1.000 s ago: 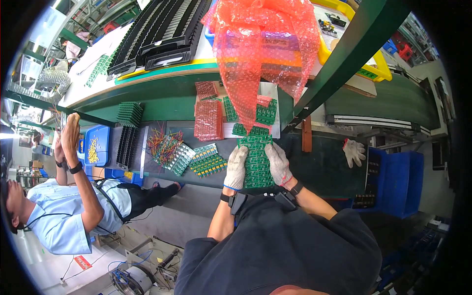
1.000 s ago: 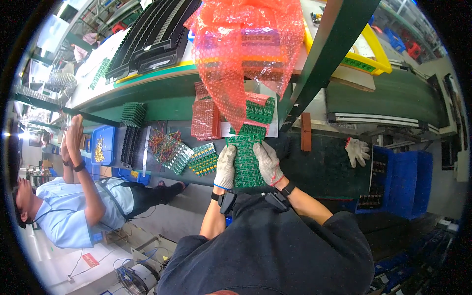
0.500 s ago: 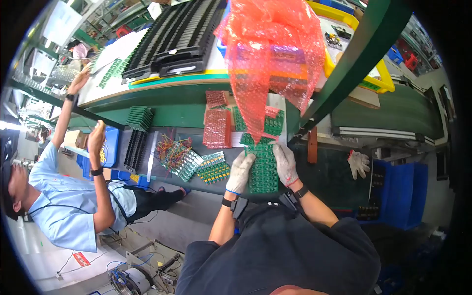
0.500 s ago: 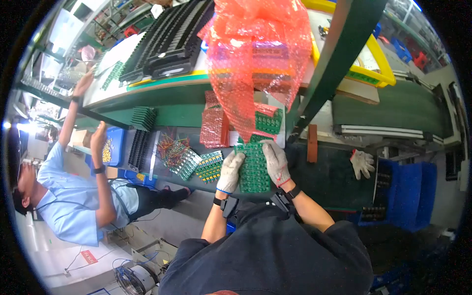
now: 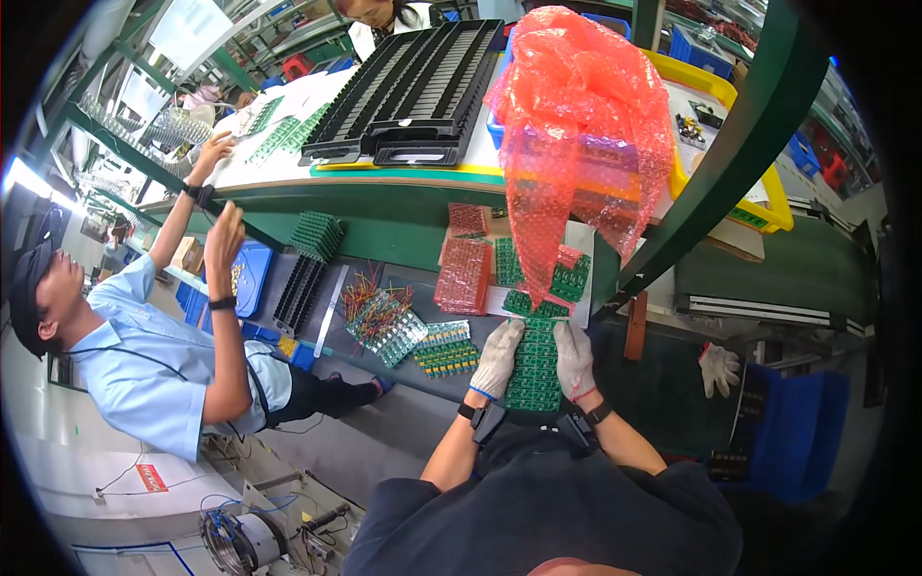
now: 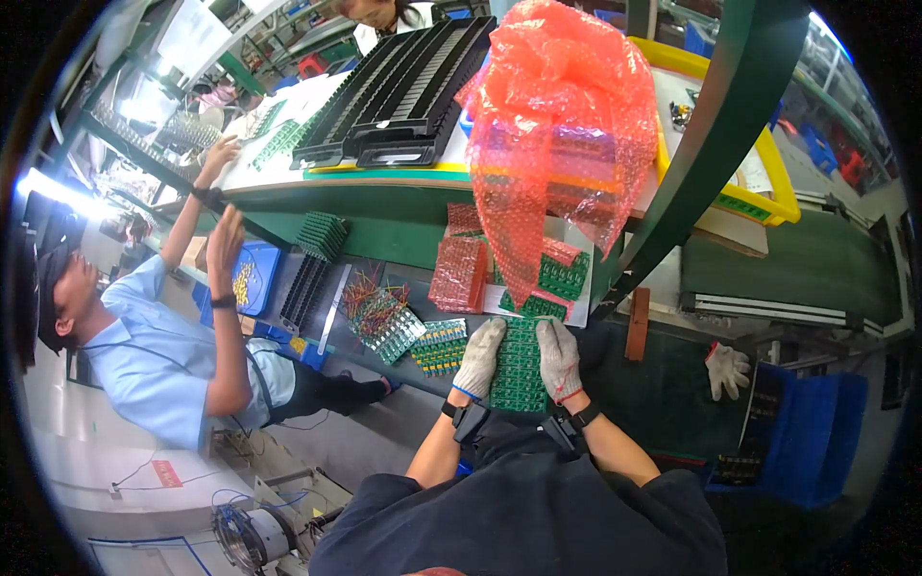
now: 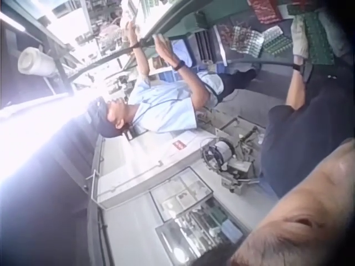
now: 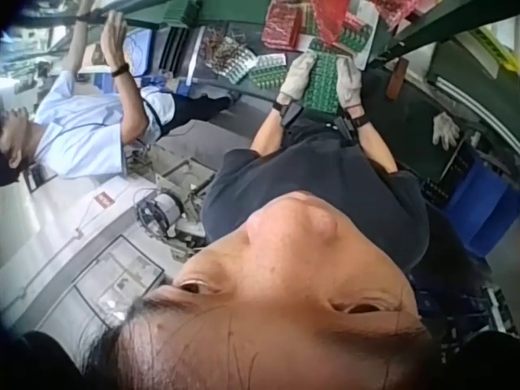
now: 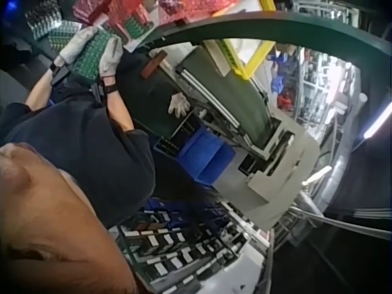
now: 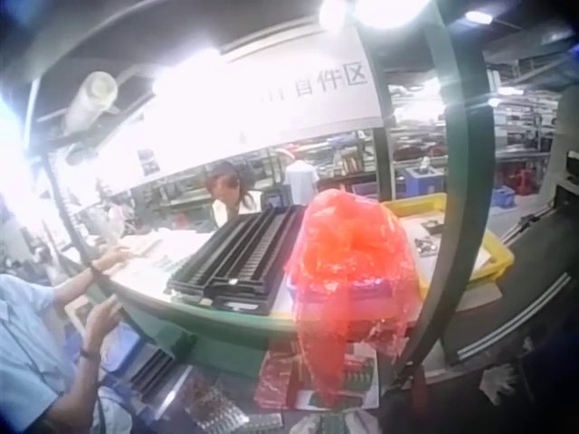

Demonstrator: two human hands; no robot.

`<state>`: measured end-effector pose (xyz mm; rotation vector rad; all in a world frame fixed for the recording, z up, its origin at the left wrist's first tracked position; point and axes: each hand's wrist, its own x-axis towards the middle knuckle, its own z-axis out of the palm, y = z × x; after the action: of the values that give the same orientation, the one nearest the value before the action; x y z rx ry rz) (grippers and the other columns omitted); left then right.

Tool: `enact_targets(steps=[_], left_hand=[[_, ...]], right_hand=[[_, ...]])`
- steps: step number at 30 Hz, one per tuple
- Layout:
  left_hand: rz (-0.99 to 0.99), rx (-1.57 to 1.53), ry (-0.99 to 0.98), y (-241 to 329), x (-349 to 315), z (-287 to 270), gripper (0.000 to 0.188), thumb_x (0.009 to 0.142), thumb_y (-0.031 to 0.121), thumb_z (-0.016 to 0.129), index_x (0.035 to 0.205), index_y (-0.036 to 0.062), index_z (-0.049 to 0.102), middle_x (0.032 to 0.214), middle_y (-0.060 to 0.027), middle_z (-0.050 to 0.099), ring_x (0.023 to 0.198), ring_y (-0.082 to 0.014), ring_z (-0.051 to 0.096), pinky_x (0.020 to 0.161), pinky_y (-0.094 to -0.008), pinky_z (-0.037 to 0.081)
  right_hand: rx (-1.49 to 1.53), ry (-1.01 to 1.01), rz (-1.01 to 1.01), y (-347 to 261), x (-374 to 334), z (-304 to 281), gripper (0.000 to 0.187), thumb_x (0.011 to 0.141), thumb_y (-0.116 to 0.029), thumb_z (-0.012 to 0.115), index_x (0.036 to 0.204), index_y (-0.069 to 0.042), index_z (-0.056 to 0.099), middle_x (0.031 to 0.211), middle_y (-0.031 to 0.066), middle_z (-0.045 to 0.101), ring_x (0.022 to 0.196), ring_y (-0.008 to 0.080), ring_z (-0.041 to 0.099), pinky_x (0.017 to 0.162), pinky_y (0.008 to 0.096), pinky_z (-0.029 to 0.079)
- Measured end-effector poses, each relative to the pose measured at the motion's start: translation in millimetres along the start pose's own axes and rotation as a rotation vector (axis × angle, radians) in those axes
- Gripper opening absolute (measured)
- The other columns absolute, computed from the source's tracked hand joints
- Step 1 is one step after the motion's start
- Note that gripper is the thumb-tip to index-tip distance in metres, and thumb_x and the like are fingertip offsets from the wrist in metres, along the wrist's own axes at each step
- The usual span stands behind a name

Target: The person picks up green circuit boards from the table, aligns them into stacks, and organizes them before placing the boards into a black tray.

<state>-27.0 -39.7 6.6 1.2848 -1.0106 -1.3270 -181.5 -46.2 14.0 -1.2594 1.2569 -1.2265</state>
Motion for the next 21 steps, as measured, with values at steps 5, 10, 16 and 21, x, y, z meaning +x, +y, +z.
enact_targets(steps=[5, 10, 16, 21], left_hand=[[0.072, 0.034, 0.038, -8.6, -2.2, 6.3, 0.038, 0.101, 0.034, 0.05, 0.116, 0.0003, 0.06, 0.102, -0.0039, 0.063, 0.092, -0.0119, 0.055, 0.085, -0.0276, 0.044], [0.191, 0.109, -0.004, -19.7, -3.4, 5.1, 0.033, 0.101, 0.026, 0.047, 0.12, 0.0012, 0.058, 0.112, -0.0094, 0.06, 0.103, -0.0195, 0.053, 0.092, -0.0309, 0.042], [0.083, 0.22, -0.056, -19.3, -3.2, -2.2, 0.035, 0.102, 0.017, 0.041, 0.13, 0.0014, 0.054, 0.131, -0.0186, 0.055, 0.123, -0.0318, 0.051, 0.106, -0.0369, 0.039], [0.042, 0.077, 0.043, -21.0, -0.9, 5.9, 0.041, 0.1, 0.031, 0.051, 0.123, -0.0025, 0.057, 0.112, -0.0131, 0.064, 0.104, -0.0205, 0.059, 0.091, -0.0301, 0.044]], right_hand=[[0.05, -0.014, 0.002, 9.5, -2.2, -5.2, 0.031, 0.102, -0.028, 0.046, 0.095, 0.001, 0.058, 0.077, 0.0022, 0.05, 0.074, 0.011, 0.045, 0.069, 0.0277, 0.039], [0.078, 0.004, 0.027, 16.0, -3.1, -5.3, 0.032, 0.102, -0.028, 0.047, 0.097, 0.001, 0.059, 0.08, 0.0022, 0.053, 0.076, 0.0112, 0.048, 0.071, 0.027, 0.04], [0.12, 0.0, 0.028, 18.3, 0.5, -3.0, 0.031, 0.102, -0.028, 0.048, 0.098, 0.001, 0.06, 0.081, 0.0006, 0.053, 0.077, 0.0098, 0.047, 0.072, 0.0263, 0.04], [0.162, 0.007, 0.054, 25.3, -1.6, -4.5, 0.031, 0.102, -0.029, 0.049, 0.098, 0.0, 0.06, 0.081, -0.0008, 0.053, 0.078, 0.0083, 0.046, 0.072, 0.0258, 0.04]])
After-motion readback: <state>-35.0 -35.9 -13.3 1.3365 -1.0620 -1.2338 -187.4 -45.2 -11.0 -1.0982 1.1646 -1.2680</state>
